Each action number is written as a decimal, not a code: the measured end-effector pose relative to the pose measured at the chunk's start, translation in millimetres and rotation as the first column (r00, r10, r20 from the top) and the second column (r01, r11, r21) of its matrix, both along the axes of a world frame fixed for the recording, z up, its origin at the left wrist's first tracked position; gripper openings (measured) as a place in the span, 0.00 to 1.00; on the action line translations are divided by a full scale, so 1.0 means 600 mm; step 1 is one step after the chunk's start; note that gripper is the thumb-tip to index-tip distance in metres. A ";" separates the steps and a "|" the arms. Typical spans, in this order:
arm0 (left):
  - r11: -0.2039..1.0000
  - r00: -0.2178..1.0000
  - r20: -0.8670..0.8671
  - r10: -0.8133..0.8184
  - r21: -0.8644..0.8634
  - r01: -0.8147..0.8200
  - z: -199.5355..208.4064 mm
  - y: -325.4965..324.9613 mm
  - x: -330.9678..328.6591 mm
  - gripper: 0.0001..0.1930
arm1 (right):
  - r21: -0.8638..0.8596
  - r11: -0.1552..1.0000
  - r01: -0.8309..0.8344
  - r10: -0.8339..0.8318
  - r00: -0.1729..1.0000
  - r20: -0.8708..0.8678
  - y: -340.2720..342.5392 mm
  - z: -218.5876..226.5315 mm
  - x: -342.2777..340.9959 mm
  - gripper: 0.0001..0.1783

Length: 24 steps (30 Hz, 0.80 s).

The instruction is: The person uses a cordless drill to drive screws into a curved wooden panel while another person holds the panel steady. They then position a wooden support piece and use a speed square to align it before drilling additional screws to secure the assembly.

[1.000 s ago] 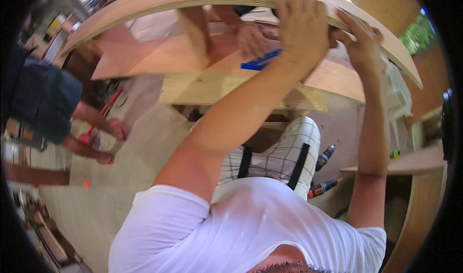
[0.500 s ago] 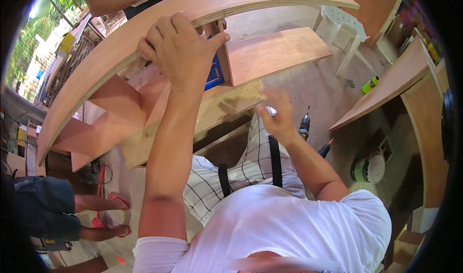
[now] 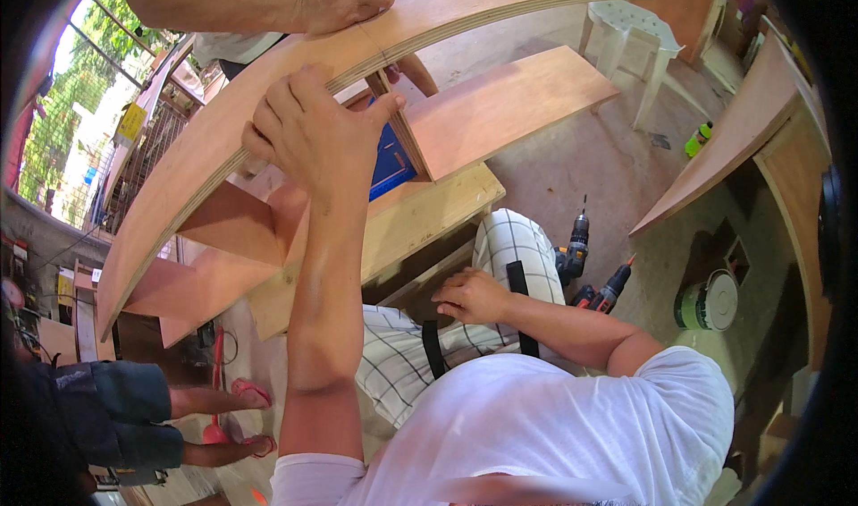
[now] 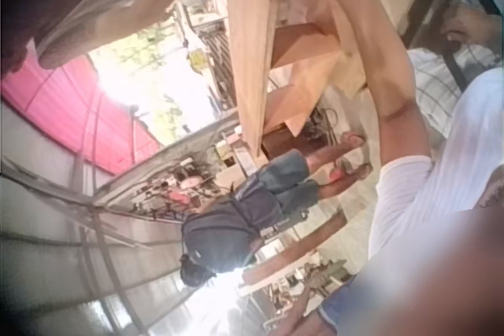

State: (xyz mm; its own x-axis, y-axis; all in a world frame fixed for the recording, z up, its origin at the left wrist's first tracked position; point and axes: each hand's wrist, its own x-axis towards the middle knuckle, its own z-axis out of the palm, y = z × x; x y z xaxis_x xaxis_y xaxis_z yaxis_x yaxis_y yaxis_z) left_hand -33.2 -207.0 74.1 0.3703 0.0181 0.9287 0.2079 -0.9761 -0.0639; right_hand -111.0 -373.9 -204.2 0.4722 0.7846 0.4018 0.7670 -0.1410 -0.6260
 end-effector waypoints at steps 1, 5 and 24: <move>1.000 1.000 0.003 0.006 -0.001 -0.006 0.001 -0.001 0.000 0.42 | 0.005 1.000 0.020 -0.020 1.000 -0.021 -0.001 -0.002 0.001 0.14; 0.997 0.997 -0.032 0.066 -0.029 -0.067 0.002 -0.007 -0.005 0.42 | 0.129 0.991 0.049 -0.039 0.997 -0.073 0.002 -0.014 0.005 0.11; 0.984 0.981 -0.083 0.177 0.006 -0.177 0.004 0.003 -0.005 0.46 | 0.440 0.635 0.635 -0.370 0.750 -0.549 -0.102 0.026 0.102 0.12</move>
